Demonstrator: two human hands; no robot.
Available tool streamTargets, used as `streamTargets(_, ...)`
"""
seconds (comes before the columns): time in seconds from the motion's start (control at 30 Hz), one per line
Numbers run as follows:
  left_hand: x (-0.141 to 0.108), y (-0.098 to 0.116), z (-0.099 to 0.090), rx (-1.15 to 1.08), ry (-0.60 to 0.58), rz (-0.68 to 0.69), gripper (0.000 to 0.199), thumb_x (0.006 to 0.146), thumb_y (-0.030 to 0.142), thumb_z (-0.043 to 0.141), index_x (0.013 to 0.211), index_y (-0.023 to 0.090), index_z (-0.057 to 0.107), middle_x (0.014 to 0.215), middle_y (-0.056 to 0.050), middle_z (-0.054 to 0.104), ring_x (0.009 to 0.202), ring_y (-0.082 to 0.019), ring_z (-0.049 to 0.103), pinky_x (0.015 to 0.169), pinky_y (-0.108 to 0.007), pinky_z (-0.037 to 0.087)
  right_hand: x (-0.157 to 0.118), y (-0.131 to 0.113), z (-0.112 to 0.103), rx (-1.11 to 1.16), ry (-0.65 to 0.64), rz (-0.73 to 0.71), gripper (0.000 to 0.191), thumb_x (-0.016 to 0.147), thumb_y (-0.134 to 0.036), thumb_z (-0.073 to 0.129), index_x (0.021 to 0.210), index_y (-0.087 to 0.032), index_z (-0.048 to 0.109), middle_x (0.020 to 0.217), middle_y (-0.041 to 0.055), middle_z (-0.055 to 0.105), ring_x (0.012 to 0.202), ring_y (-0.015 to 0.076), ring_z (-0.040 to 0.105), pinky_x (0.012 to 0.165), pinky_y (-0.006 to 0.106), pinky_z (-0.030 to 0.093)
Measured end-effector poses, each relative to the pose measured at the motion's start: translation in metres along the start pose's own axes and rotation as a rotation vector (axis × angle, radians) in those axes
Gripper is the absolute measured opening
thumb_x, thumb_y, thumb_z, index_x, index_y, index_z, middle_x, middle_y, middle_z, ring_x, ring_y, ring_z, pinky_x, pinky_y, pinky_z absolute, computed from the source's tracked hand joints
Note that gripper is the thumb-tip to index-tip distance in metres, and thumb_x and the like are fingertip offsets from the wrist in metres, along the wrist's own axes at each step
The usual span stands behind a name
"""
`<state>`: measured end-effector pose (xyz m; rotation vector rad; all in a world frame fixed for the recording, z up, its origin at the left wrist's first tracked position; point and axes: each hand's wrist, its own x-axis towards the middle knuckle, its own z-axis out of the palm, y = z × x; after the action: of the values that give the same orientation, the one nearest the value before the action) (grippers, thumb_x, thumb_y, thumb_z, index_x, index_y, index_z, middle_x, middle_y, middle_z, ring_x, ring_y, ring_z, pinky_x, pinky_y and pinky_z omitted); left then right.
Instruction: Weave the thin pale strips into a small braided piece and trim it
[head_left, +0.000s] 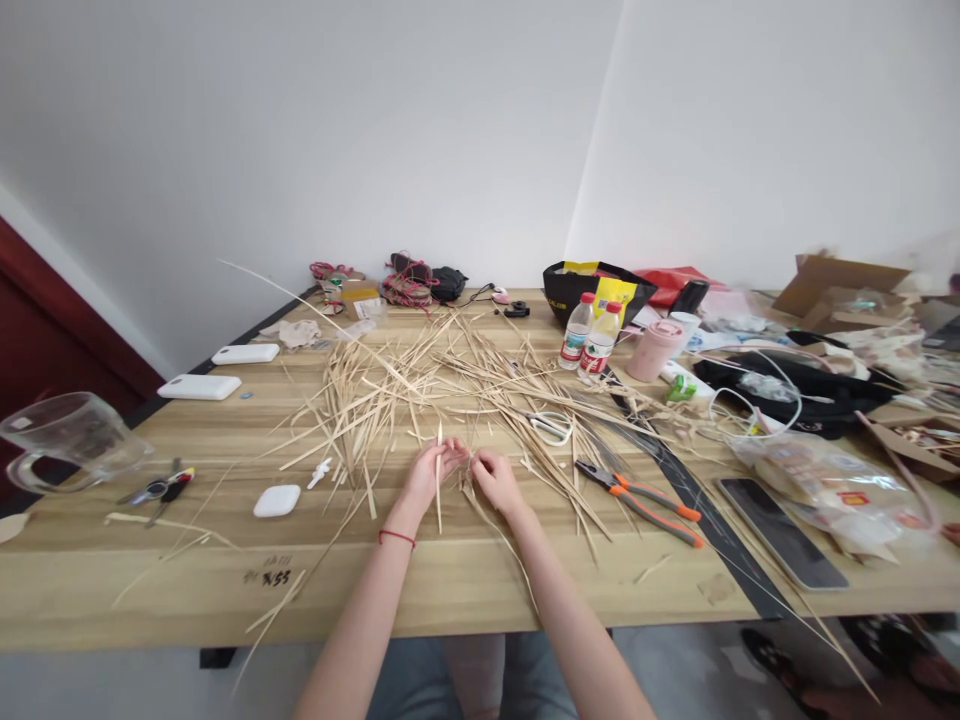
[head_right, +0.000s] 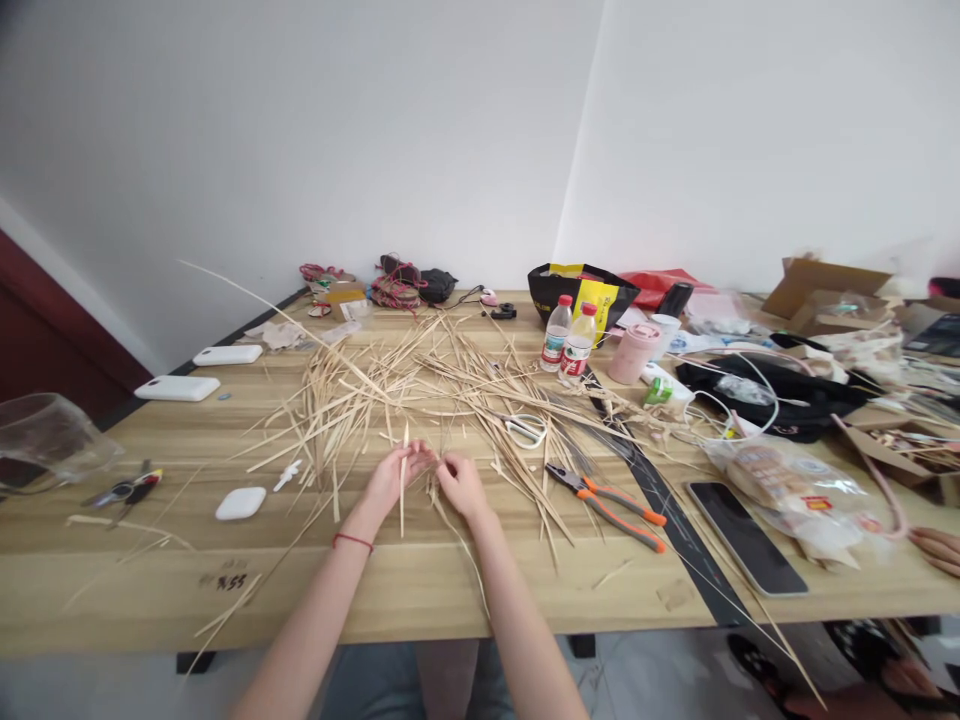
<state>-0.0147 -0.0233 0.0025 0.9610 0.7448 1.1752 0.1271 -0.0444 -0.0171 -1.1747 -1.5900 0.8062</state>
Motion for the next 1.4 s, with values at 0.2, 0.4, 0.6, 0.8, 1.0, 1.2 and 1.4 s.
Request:
streamTargets(0.2, -0.002, 0.0, 0.001, -0.004, -0.015, -0.008, 0.008, 0.072, 0.021, 0.047, 0.076, 0.016, 0.053, 0.086, -0.007, 0.064, 0.082, -0.021, 0.062, 0.077, -0.036, 0.05, 0.0, -0.002, -0.001, 0.015, -0.032, -0.015, 0.027, 0.082, -0.03, 0.04, 0.059, -0.018, 0.048, 0.055, -0.0023, 0.047, 0.054, 0.012, 0.042, 0.054, 0.023, 0.032)
streamTargets(0.4, -0.001, -0.005, -0.002, -0.11, -0.005, -0.04, 0.009, 0.069, 0.02, 0.054, 0.074, 0.014, 0.058, 0.076, -0.005, 0.063, 0.075, -0.018, 0.062, 0.074, -0.031, 0.049, 0.001, 0.002, 0.002, 0.007, 0.011, 0.002, 0.029, 0.081, -0.032, 0.04, 0.056, -0.018, 0.045, 0.053, -0.0038, 0.044, 0.053, 0.011, 0.04, 0.054, 0.022, 0.03)
streamTargets(0.6, -0.001, -0.002, -0.003, -0.218, 0.08, -0.05, 0.009, 0.066, 0.017, 0.058, 0.073, 0.013, 0.057, 0.065, 0.001, 0.056, 0.053, -0.009, 0.051, 0.063, -0.027, 0.049, 0.005, 0.007, 0.001, 0.072, 0.125, 0.065, 0.029, 0.081, -0.033, 0.04, 0.056, -0.018, 0.042, 0.052, -0.0046, 0.041, 0.052, 0.0101, 0.038, 0.052, 0.022, 0.029)
streamTargets(0.8, -0.002, 0.002, -0.007, -0.128, 0.162, -0.029, 0.016, 0.066, 0.023, 0.06, 0.078, 0.014, 0.051, 0.066, 0.003, 0.053, 0.046, -0.005, 0.045, 0.045, -0.018, 0.038, 0.005, 0.003, -0.002, 0.129, 0.139, 0.079, 0.03, 0.081, -0.033, 0.04, 0.055, -0.018, 0.043, 0.052, -0.004, 0.041, 0.052, 0.0101, 0.039, 0.053, 0.021, 0.03)
streamTargets(1.0, -0.002, 0.0, -0.006, 0.117, 0.274, 0.03, 0.039, 0.063, 0.031, 0.069, 0.092, 0.019, 0.045, 0.084, -0.002, 0.062, 0.057, -0.009, 0.056, 0.053, -0.022, 0.044, 0.001, 0.004, 0.001, 0.157, -0.016, 0.028, 0.019, 0.071, -0.025, 0.046, 0.053, -0.017, 0.045, 0.05, -0.0044, 0.041, 0.05, 0.0092, 0.037, 0.051, 0.021, 0.03)
streamTargets(1.2, -0.001, 0.001, -0.004, 0.245, 0.251, 0.034, 0.051, 0.065, 0.044, 0.068, 0.104, 0.017, 0.05, 0.089, -0.005, 0.063, 0.053, -0.007, 0.054, 0.047, -0.02, 0.04, -0.003, -0.003, 0.0, 0.086, -0.22, -0.057, 0.012, 0.063, -0.017, 0.047, 0.051, -0.016, 0.049, 0.05, -0.0044, 0.042, 0.05, 0.008, 0.037, 0.05, 0.02, 0.029)
streamTargets(1.4, -0.001, -0.003, -0.005, 0.325, 0.31, 0.049, 0.048, 0.065, 0.045, 0.067, 0.1, 0.014, 0.057, 0.082, -0.006, 0.067, 0.041, -0.004, 0.043, 0.037, -0.018, 0.03, -0.006, -0.014, -0.003, -0.033, -0.344, -0.152, 0.014, 0.06, -0.014, 0.047, 0.048, -0.016, 0.042, 0.049, -0.0055, 0.037, 0.049, 0.0068, 0.033, 0.05, 0.019, 0.027)
